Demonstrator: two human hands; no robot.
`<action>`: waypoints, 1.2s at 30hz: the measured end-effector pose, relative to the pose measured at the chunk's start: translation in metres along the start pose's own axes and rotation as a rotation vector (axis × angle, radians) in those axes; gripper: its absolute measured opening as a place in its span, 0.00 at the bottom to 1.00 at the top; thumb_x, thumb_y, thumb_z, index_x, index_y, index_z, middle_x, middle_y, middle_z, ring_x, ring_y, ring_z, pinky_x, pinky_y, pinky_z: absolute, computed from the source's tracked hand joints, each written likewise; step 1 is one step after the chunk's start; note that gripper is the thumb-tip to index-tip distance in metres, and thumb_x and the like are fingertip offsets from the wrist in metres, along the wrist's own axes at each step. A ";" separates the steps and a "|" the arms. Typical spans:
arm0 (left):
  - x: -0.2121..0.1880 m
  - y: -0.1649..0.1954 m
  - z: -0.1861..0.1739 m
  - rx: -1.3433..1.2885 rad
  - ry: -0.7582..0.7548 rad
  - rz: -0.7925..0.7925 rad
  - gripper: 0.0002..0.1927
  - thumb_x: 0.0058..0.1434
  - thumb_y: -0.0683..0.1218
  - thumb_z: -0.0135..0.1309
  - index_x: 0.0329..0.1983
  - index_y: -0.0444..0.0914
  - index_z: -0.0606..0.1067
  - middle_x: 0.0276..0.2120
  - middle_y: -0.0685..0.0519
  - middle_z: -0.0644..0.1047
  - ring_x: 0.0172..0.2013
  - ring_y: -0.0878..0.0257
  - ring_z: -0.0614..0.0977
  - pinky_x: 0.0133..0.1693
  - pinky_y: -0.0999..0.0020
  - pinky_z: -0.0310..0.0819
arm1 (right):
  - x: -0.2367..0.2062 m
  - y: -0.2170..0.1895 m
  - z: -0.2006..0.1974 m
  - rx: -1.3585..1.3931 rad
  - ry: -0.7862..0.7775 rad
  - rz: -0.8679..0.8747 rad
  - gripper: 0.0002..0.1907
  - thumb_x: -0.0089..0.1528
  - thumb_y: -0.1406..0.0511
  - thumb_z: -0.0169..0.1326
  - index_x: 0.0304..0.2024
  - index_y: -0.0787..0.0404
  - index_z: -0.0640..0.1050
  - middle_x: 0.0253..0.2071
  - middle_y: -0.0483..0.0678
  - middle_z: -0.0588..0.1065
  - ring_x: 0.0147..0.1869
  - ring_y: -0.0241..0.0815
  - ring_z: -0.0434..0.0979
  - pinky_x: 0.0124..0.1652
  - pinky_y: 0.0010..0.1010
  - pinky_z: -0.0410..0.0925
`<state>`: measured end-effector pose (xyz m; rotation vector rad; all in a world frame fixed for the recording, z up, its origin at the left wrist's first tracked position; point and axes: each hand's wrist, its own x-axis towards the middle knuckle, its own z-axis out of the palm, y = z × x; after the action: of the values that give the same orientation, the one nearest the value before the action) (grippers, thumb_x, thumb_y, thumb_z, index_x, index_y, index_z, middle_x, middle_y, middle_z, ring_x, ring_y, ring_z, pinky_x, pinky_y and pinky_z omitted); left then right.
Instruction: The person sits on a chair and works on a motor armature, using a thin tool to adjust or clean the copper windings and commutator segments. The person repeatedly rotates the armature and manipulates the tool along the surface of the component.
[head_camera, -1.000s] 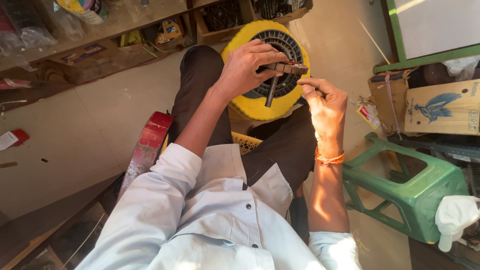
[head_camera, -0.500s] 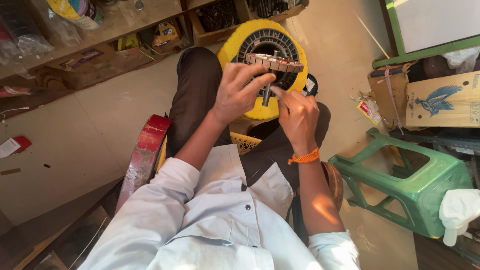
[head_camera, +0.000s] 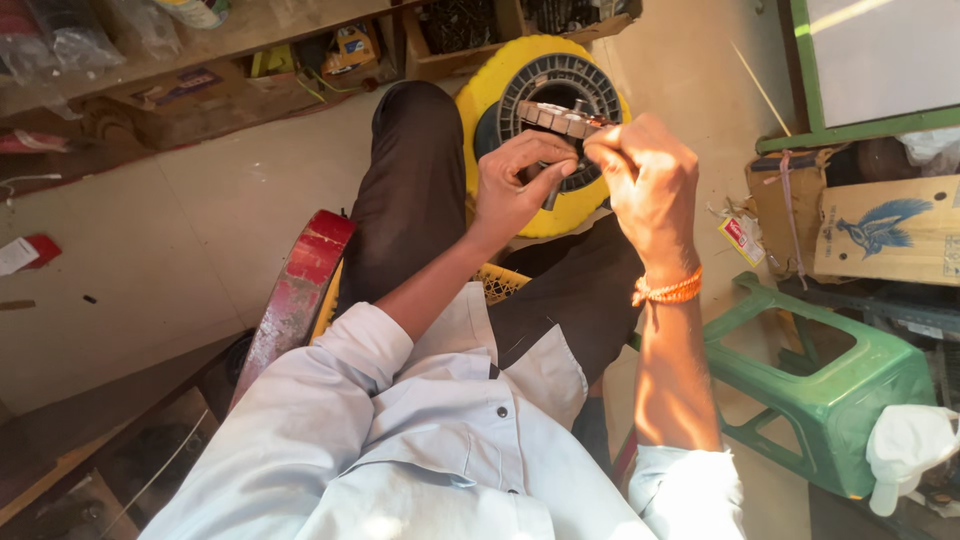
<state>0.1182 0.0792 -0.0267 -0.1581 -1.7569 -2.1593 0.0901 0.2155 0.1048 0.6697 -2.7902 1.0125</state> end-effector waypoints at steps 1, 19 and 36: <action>-0.002 -0.002 0.003 -0.029 0.033 -0.032 0.03 0.65 0.39 0.62 0.40 0.33 0.81 0.39 0.53 0.81 0.37 0.70 0.81 0.35 0.76 0.74 | 0.006 0.002 0.003 -0.013 0.010 -0.029 0.03 0.65 0.74 0.62 0.40 0.63 0.81 0.36 0.51 0.76 0.36 0.46 0.78 0.36 0.34 0.68; 0.009 0.015 0.031 0.195 0.366 -0.248 0.06 0.63 0.42 0.64 0.34 0.34 0.78 0.29 0.54 0.76 0.27 0.65 0.73 0.31 0.67 0.66 | 0.068 0.084 0.026 0.057 -0.168 0.322 0.05 0.62 0.67 0.65 0.38 0.64 0.85 0.18 0.36 0.66 0.23 0.24 0.59 0.25 0.24 0.57; 0.058 0.007 -0.023 0.419 -0.310 0.409 0.20 0.58 0.41 0.69 0.53 0.41 0.79 0.46 0.55 0.79 0.46 0.57 0.78 0.51 0.63 0.74 | 0.003 0.018 -0.015 0.163 0.010 0.225 0.07 0.63 0.75 0.58 0.42 0.68 0.84 0.33 0.46 0.80 0.33 0.29 0.73 0.33 0.23 0.65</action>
<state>0.0693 0.0444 -0.0082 -0.7049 -2.0814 -1.5070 0.0788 0.2358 0.1064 0.3691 -2.8450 1.2895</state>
